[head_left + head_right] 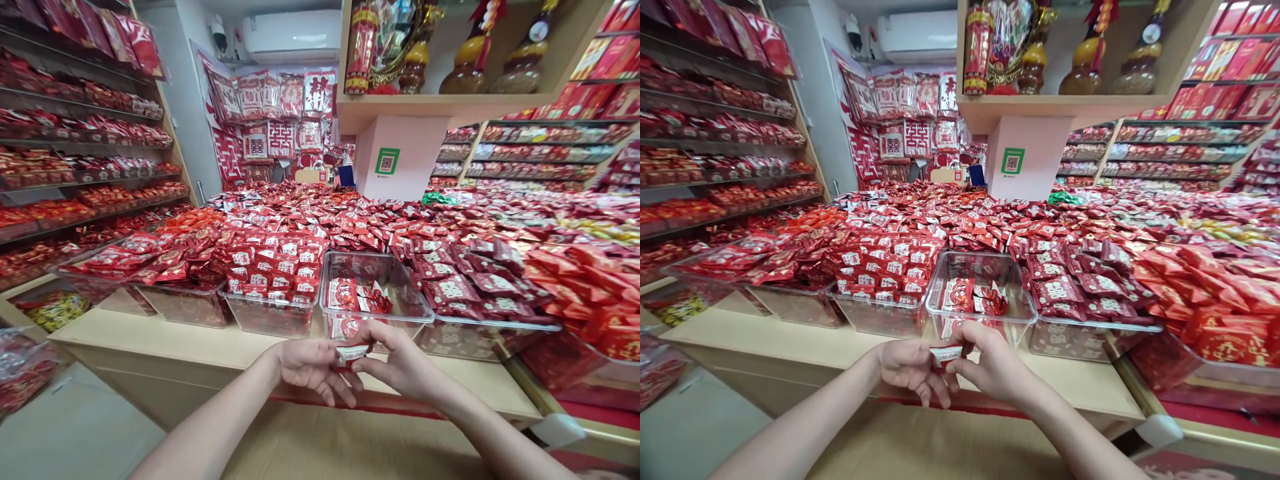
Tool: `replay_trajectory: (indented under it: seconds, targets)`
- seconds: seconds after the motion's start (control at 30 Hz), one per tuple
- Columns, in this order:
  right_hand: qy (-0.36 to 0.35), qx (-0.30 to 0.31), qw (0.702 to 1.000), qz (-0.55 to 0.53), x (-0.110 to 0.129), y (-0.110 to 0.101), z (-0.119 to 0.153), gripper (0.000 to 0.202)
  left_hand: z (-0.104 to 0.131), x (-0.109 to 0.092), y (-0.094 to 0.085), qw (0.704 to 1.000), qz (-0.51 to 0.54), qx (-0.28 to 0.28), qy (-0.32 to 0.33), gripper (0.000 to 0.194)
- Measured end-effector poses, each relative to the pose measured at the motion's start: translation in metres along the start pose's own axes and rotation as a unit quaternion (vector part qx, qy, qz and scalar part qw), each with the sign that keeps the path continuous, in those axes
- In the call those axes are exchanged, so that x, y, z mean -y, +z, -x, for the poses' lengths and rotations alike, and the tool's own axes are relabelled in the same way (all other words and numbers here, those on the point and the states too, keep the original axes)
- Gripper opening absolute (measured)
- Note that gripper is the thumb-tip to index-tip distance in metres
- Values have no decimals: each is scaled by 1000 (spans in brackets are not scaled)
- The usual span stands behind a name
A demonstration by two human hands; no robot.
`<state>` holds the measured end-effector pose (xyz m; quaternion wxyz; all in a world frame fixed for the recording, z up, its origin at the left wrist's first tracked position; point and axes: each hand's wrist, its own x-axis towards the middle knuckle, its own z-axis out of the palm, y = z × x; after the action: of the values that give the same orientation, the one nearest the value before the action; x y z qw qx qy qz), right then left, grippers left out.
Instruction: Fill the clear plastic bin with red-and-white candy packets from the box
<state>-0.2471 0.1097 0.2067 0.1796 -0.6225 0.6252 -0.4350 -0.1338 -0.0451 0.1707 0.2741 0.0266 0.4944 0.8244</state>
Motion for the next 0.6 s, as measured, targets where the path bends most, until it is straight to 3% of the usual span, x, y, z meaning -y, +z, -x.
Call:
replay_trajectory:
  seconds: [0.2, 0.27, 0.37, 0.47, 0.6]
  targets:
    - [-94, 29, 994, 44, 4, -5, 1, 21, -8, -1, 8, 971, 38, -184, 148, 31]
    - [-64, -11, 998, 21, 3, -9, 1, 23, -9, -3, 14, 960, 31, -220, 173, 35]
    - [62, -98, 992, -42, 1, -13, -1, 17, -13, -5, 22, 951, 2, -243, 192, 45]
    - [133, -54, 985, -97, -1, -10, 0, 22, -19, -1, 25, 936, -23, -275, 219, 49]
    - [123, 23, 987, -96, 0, -6, 1, 26, -20, 1, 21, 928, -51, -280, 241, 48]
